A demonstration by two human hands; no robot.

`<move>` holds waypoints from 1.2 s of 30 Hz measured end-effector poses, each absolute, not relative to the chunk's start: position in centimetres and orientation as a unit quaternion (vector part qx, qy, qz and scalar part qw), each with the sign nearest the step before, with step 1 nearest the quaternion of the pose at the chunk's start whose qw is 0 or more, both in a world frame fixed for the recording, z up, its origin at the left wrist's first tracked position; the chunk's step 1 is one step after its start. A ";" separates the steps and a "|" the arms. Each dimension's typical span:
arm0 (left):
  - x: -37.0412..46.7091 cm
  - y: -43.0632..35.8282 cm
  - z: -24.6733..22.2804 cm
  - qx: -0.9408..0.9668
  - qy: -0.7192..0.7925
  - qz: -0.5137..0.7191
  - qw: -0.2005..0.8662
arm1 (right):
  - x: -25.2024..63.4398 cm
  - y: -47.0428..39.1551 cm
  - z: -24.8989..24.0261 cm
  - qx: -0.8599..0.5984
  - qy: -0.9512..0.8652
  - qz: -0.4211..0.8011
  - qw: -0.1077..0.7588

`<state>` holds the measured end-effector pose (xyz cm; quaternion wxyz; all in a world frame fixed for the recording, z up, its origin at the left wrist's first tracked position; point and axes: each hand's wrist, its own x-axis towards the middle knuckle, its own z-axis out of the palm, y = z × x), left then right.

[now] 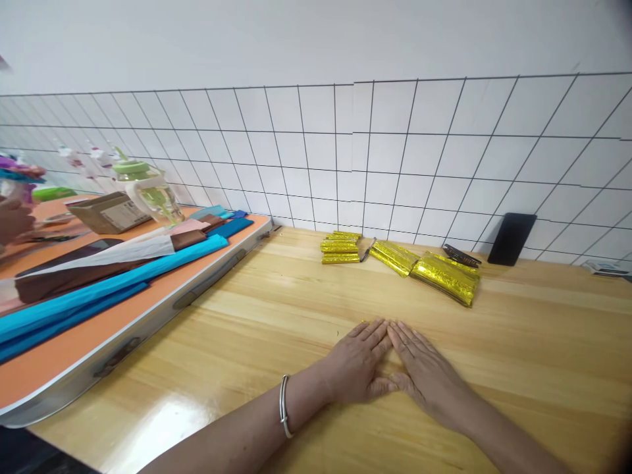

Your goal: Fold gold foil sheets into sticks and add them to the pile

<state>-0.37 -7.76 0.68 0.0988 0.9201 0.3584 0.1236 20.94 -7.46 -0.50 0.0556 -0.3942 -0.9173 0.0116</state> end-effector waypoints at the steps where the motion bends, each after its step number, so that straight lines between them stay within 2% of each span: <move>1: -0.4 -7.7 0.7 0.920 0.358 0.123 0.099 | 20.9 -7.5 -0.5 -0.395 -0.917 0.011 0.056; 26: -1.1 -8.2 0.8 0.917 0.377 0.098 0.087 | 20.8 -7.6 -0.2 -0.398 -0.915 0.043 0.053; 36: -2.0 -7.8 1.3 0.925 0.347 0.099 0.117 | 21.2 -7.0 -0.6 -0.389 -0.919 0.046 0.040</move>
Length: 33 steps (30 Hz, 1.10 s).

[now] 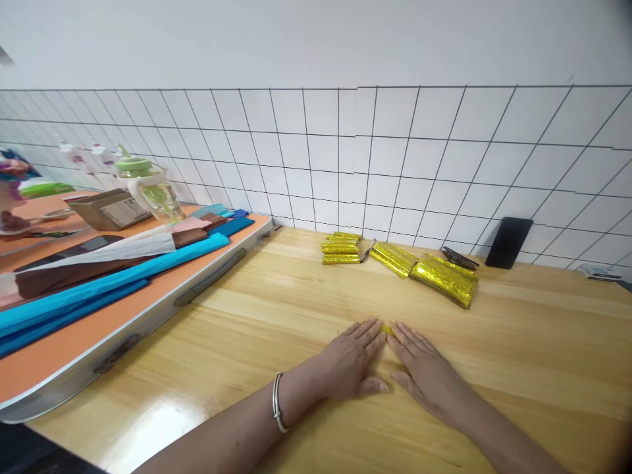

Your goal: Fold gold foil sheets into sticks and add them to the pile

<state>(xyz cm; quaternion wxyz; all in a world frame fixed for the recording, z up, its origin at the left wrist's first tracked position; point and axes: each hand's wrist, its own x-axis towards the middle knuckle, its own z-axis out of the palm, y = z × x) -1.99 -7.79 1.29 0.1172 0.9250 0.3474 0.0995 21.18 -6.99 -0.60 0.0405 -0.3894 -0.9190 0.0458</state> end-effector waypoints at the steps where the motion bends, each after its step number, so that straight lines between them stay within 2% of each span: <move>1: -2.1 -7.7 1.3 0.926 0.344 0.099 0.121 | 21.2 -7.0 -0.5 -0.389 -0.919 0.045 0.037; 17: -2.3 -7.6 1.7 0.929 0.331 0.105 0.128 | 21.4 -7.1 -0.1 -0.377 -0.923 0.052 0.054; 33: -2.0 -7.6 1.9 0.929 0.341 0.108 0.095 | 20.4 -7.3 0.7 -0.394 -0.917 -0.045 0.049</move>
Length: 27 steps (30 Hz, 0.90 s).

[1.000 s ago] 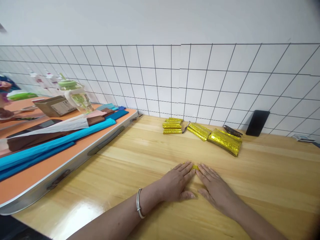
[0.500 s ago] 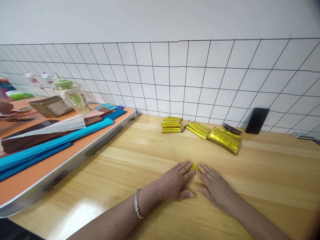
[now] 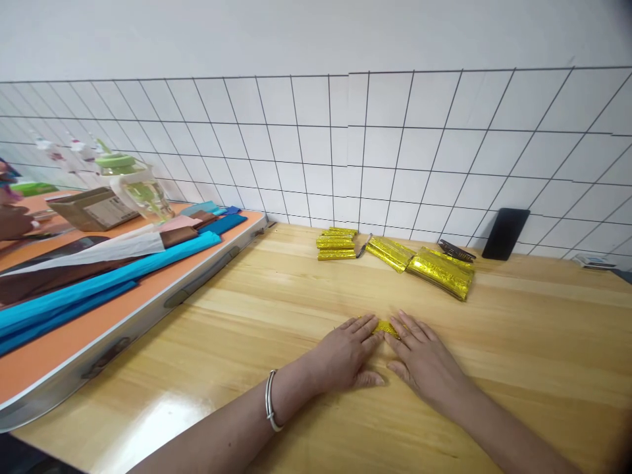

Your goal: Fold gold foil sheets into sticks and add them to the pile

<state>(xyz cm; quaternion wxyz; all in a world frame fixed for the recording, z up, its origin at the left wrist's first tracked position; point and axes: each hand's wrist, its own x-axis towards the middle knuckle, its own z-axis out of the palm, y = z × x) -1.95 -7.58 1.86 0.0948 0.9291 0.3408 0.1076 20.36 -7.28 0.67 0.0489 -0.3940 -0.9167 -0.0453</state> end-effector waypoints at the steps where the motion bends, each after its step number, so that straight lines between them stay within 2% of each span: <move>1: -2.0 -7.6 1.9 0.929 0.339 0.111 0.095 | 20.3 -7.3 0.8 -0.395 -0.916 -0.048 0.053; 15: -3.7 -6.5 1.4 0.930 0.330 0.129 0.100 | 23.7 -6.0 1.6 -0.387 -0.919 -0.005 0.073; 27: -6.4 -5.3 2.6 0.932 0.332 0.091 0.117 | 27.1 -4.0 2.1 -0.357 -0.927 0.101 0.049</move>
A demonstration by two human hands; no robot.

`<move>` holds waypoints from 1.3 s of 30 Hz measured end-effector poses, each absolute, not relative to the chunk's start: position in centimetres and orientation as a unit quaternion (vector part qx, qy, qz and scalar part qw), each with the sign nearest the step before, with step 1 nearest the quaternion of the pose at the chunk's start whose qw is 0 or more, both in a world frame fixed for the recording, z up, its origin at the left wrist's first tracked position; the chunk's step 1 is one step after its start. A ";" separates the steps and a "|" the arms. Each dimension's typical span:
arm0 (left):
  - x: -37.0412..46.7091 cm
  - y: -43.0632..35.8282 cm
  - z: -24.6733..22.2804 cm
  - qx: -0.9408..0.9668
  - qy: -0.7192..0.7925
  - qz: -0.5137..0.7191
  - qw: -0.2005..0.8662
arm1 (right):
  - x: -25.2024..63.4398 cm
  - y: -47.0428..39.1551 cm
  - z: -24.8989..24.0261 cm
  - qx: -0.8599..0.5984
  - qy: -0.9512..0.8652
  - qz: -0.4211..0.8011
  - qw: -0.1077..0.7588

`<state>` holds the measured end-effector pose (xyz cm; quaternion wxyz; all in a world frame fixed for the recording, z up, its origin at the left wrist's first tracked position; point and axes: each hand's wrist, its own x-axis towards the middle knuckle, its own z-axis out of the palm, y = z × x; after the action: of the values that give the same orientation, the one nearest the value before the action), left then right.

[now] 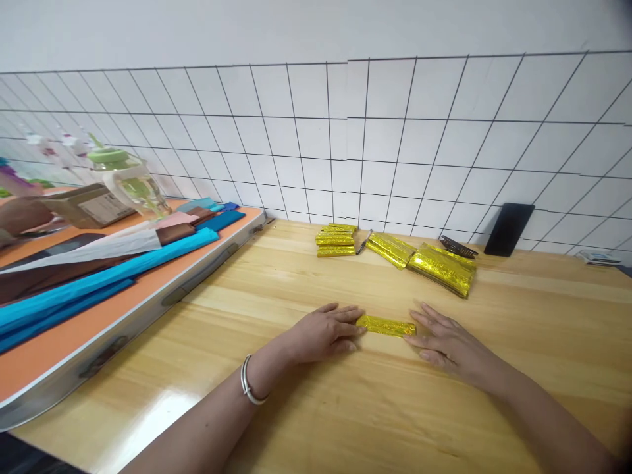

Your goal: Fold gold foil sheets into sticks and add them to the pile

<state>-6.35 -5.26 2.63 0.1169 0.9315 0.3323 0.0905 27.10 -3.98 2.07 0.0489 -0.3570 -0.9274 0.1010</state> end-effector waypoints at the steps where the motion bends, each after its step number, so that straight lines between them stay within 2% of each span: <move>1: -6.5 -5.2 2.7 0.931 0.334 0.088 0.117 | 27.3 -3.9 2.1 -0.358 -0.927 0.104 0.048; 17: -6.8 -5.4 4.4 0.925 0.336 0.091 0.153 | 28.2 -3.4 1.5 -0.365 -0.923 0.120 0.030; 27: -5.3 -6.3 3.0 0.911 0.392 0.119 0.054 | 27.9 -3.5 1.5 -0.367 -0.921 0.123 0.040; 39: -4.7 -6.4 2.9 0.915 0.375 0.130 0.074 | 27.6 -3.7 2.1 -0.372 -0.915 0.148 0.050</move>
<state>-4.66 -6.38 2.86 0.0738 0.9149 0.3748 0.1302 27.58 -3.67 2.06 0.0495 -0.3724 -0.9149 0.1476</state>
